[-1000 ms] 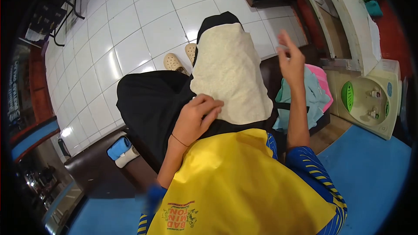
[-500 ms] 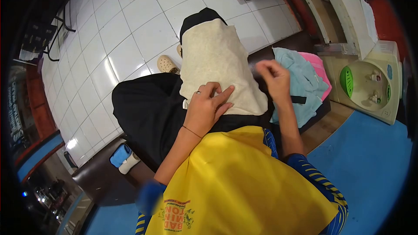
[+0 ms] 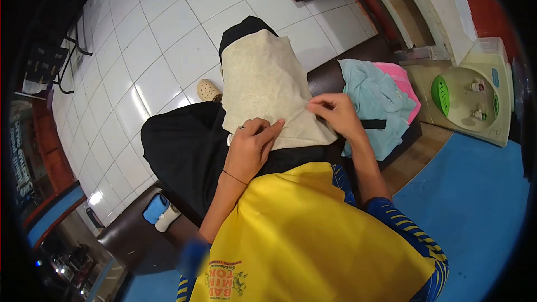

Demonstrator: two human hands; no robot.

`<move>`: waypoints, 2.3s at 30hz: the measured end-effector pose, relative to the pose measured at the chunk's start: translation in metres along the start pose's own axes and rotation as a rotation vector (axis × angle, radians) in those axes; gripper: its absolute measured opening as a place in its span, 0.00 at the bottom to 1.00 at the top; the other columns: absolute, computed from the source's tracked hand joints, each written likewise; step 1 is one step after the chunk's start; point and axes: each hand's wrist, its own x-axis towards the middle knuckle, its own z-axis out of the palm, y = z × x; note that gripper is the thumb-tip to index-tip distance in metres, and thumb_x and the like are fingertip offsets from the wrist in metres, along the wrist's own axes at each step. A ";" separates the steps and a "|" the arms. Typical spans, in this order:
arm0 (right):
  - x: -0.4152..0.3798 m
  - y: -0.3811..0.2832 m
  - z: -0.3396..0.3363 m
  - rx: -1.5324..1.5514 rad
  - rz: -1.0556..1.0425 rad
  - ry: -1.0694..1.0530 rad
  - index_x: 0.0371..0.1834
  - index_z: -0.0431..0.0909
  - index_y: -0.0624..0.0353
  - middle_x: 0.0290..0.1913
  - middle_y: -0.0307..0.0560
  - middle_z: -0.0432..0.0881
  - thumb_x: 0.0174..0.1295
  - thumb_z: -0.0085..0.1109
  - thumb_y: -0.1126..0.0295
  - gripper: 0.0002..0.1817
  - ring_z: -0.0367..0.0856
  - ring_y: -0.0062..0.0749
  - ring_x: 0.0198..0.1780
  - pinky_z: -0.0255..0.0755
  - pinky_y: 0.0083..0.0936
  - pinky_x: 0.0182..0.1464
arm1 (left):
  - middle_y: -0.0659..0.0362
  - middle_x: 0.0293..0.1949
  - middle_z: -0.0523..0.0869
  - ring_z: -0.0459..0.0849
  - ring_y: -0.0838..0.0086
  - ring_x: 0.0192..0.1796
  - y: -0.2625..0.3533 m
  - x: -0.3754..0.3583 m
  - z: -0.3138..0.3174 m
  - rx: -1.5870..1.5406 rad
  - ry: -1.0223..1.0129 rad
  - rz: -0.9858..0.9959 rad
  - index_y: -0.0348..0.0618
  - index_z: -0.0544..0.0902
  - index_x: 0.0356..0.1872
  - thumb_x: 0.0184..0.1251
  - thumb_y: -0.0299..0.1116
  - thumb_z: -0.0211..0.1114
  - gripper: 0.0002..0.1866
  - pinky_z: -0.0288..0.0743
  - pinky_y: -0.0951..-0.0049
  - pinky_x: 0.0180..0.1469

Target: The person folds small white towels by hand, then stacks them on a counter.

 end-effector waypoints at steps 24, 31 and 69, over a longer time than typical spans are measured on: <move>0.007 -0.034 -0.061 -0.249 -0.051 -0.142 0.46 0.85 0.66 0.34 0.47 0.88 0.56 0.70 0.72 0.15 0.85 0.23 0.35 0.78 0.21 0.40 | 0.53 0.49 0.80 0.77 0.55 0.56 0.031 0.012 -0.022 0.075 0.018 0.106 0.42 0.83 0.49 0.47 0.22 0.68 0.22 0.72 0.59 0.57; -0.020 -0.005 -0.016 -0.381 0.033 -0.256 0.40 0.84 0.68 0.30 0.49 0.87 0.55 0.69 0.74 0.11 0.84 0.25 0.33 0.77 0.24 0.38 | 0.63 0.70 0.73 0.61 0.61 0.77 0.017 0.014 0.019 0.130 -0.302 0.246 0.52 0.82 0.59 0.60 0.35 0.69 0.23 0.59 0.58 0.69; -0.019 -0.021 -0.041 -0.365 -0.097 0.053 0.38 0.86 0.68 0.26 0.37 0.83 0.65 0.64 0.69 0.10 0.74 0.13 0.29 0.68 0.17 0.31 | 0.63 0.73 0.69 0.54 0.58 0.79 0.022 -0.002 0.030 0.186 -0.340 0.230 0.70 0.89 0.49 0.61 0.34 0.65 0.17 0.49 0.47 0.75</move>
